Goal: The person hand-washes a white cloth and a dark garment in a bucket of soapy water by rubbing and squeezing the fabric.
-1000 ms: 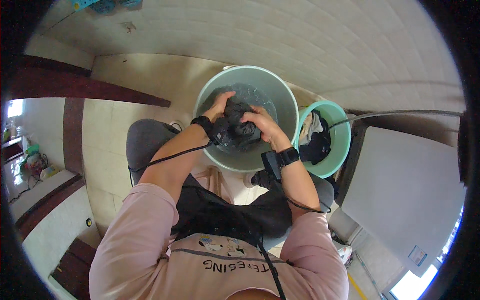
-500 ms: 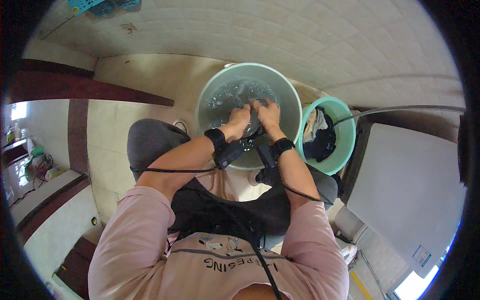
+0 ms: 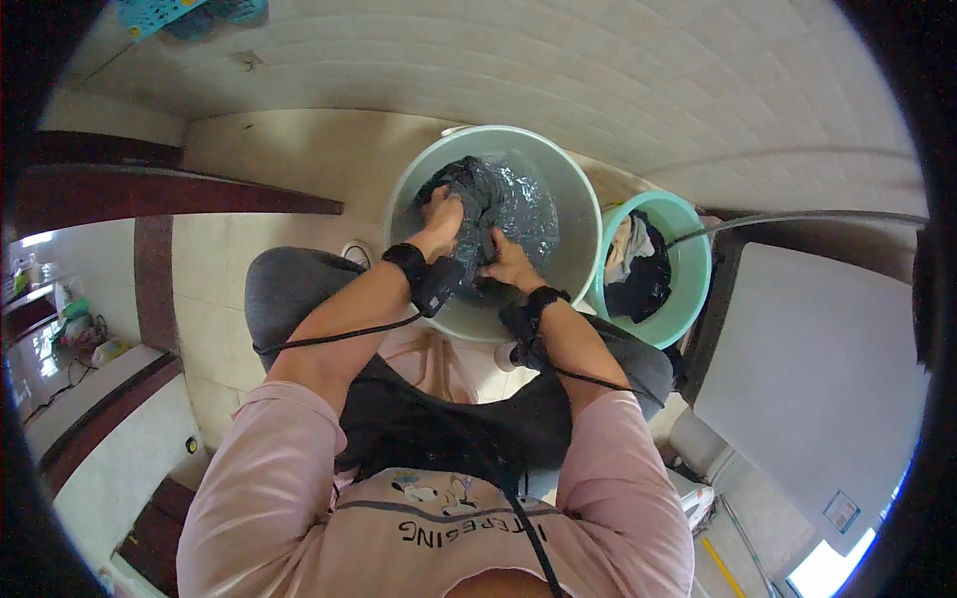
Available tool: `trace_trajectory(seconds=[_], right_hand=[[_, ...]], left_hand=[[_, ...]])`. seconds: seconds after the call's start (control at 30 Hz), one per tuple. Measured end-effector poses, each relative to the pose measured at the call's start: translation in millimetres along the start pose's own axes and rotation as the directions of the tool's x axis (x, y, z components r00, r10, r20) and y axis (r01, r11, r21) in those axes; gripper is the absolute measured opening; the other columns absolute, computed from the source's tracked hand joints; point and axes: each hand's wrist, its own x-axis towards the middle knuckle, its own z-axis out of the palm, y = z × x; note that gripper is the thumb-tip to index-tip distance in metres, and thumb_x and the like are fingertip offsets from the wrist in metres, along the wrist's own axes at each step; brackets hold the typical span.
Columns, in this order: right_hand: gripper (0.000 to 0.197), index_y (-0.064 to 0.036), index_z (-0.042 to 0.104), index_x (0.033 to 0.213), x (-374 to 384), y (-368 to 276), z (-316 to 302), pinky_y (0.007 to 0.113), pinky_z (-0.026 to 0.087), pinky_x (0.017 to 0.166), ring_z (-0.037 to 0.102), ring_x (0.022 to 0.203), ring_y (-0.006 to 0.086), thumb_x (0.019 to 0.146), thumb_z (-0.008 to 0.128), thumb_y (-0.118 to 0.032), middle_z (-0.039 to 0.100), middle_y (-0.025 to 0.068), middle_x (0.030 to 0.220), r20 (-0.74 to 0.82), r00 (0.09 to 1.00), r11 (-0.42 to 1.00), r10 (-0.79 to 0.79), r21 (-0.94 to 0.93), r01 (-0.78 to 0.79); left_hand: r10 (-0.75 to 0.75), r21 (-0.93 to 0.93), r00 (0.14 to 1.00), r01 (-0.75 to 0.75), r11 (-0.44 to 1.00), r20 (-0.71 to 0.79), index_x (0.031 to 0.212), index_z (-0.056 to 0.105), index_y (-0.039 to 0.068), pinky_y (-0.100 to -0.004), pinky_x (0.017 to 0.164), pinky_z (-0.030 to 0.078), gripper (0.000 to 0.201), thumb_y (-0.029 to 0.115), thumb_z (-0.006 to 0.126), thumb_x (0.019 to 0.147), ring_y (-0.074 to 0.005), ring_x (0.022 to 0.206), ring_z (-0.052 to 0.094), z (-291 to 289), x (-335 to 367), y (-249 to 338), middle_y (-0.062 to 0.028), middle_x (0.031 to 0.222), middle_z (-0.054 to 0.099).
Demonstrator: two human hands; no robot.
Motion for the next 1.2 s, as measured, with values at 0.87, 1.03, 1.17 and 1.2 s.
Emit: trace_trajectory(seconds=[0.87, 1.03, 1.17, 1.2], right_hand=[[0.040, 0.0017, 0.059, 0.095, -34, -126, -82, 0.028, 0.045, 0.064, 0.058, 0.071, 0.0182, 0.067, 0.065, -0.027, 0.061, 0.0098, 0.082, -0.151, 0.959, 0.775, 0.241, 0.625, -0.096], [0.044, 0.0049, 0.061, 0.091, -3, -82, -56, 0.030, 0.045, 0.068, 0.060, 0.075, 0.0225, 0.068, 0.061, -0.032, 0.062, 0.0156, 0.081, -0.364, 0.894, 0.917, 0.263, 0.382, -0.115], [0.054, 0.0060, 0.059, 0.095, -7, -60, -63, 0.031, 0.044, 0.075, 0.060, 0.082, 0.0279, 0.068, 0.059, -0.041, 0.062, 0.0197, 0.086, -0.328, 0.861, 0.918, 0.387, 0.218, -0.330], [0.054, 0.0060, 0.059, 0.095, -1, -44, -59, 0.031, 0.044, 0.075, 0.060, 0.082, 0.0279, 0.068, 0.059, -0.041, 0.062, 0.0197, 0.086, -0.330, 0.859, 0.916, 0.392, 0.224, -0.332]], left_hand=[[-0.143, -0.319, 0.927, 0.260, 0.912, 0.348, 0.105, 0.052, -0.003, -0.0384, 0.074, 0.044, 0.055, 0.045, 0.053, 0.079, -0.0242, 0.090, 0.053, 14, -23, 25, -0.0143, 0.107, 0.053], [0.175, 0.047, 0.974, -0.183, 0.982, 0.144, 0.110, 0.044, -0.011, -0.0389, 0.084, 0.039, 0.057, 0.038, 0.043, 0.081, -0.0394, 0.102, 0.049, 22, -33, -18, -0.0265, 0.110, 0.049], [-0.095, 0.349, 0.985, 0.039, 0.936, 0.145, 0.104, 0.049, -0.010, -0.0394, 0.082, 0.039, 0.055, 0.038, 0.042, 0.078, -0.0379, 0.093, 0.053, 24, -71, 14, -0.0275, 0.091, 0.056], [-0.095, 0.355, 0.984, 0.036, 0.934, 0.149, 0.104, 0.049, -0.010, -0.0394, 0.082, 0.039, 0.055, 0.038, 0.042, 0.078, -0.0379, 0.093, 0.053, 21, -70, 17, -0.0275, 0.091, 0.056]])
